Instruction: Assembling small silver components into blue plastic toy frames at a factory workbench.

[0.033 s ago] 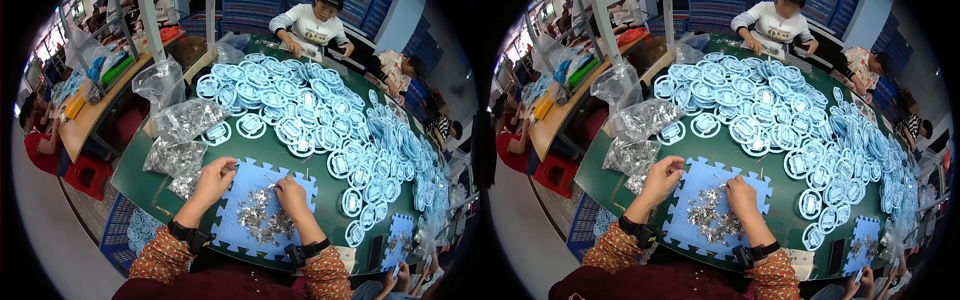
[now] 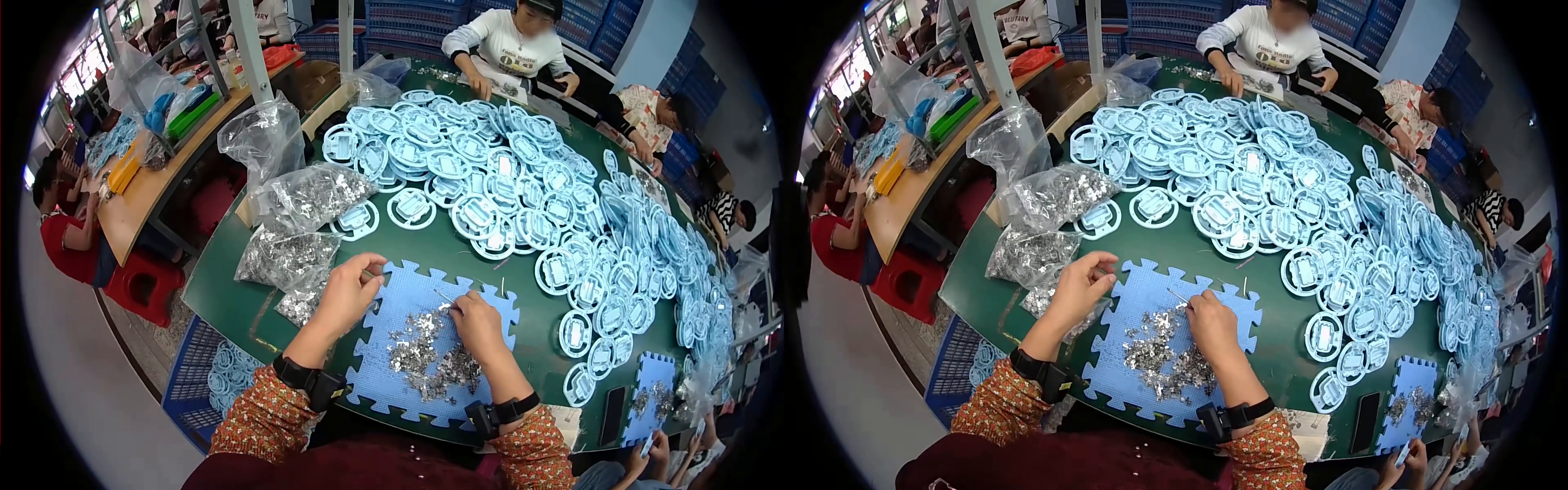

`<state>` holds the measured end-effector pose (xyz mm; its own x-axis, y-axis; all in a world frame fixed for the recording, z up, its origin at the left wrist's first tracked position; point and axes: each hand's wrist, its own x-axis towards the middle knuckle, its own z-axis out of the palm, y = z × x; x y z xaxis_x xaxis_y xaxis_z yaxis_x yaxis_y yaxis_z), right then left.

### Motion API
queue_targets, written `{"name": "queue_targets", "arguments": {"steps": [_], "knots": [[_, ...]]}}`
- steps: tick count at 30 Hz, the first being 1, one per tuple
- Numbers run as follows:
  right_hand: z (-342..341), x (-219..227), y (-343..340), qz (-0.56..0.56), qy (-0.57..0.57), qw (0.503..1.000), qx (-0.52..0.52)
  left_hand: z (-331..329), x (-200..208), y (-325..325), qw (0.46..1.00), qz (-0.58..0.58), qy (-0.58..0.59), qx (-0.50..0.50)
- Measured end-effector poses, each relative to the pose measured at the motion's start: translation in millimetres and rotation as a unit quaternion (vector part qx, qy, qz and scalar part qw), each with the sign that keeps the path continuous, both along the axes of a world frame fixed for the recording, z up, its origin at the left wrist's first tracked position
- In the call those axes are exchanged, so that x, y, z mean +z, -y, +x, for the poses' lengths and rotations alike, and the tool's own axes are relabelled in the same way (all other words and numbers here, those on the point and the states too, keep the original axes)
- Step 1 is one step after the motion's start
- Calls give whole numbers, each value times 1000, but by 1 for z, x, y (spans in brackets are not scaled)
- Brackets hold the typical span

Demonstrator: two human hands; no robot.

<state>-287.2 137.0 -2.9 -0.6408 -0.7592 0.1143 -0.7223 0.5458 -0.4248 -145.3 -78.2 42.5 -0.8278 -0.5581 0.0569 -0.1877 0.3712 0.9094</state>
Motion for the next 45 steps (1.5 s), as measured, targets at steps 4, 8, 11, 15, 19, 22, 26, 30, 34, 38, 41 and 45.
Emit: {"name": "queue_targets", "arguments": {"steps": [4,8,11,15,19,22,26,30,34,38,41,45], "knots": [[-6,-14,-2,-23,26,999,13,-39,-29,45,996,-77,8,33],[-1,-6,-6,-14,23,999,18,-95,-45,73,986,-150,55,55],[1,1,-11,-23,31,999,12,-135,-54,76,969,-232,34,81],[7,13,-31,-137,90,986,-26,-171,-46,69,931,-272,223,98],[15,30,-50,-181,193,962,-70,-175,-46,67,933,-264,243,32],[20,37,-58,-206,274,934,-99,-165,-35,54,932,-253,258,-31],[34,64,-57,-312,408,847,-137,-122,-27,41,958,-286,11,-22],[53,76,-61,-311,401,853,-119,-65,-25,25,994,29,-49,-92],[79,93,-59,-337,461,816,-89,5,16,-24,932,343,25,-117],[105,79,-50,-352,445,823,-39,51,4,-61,896,425,-48,-118],[118,63,-50,-352,364,862,-7,69,17,-82,844,531,-4,-80],[134,52,-57,-335,371,866,-27,85,3,-105,835,530,-110,-100]]}}
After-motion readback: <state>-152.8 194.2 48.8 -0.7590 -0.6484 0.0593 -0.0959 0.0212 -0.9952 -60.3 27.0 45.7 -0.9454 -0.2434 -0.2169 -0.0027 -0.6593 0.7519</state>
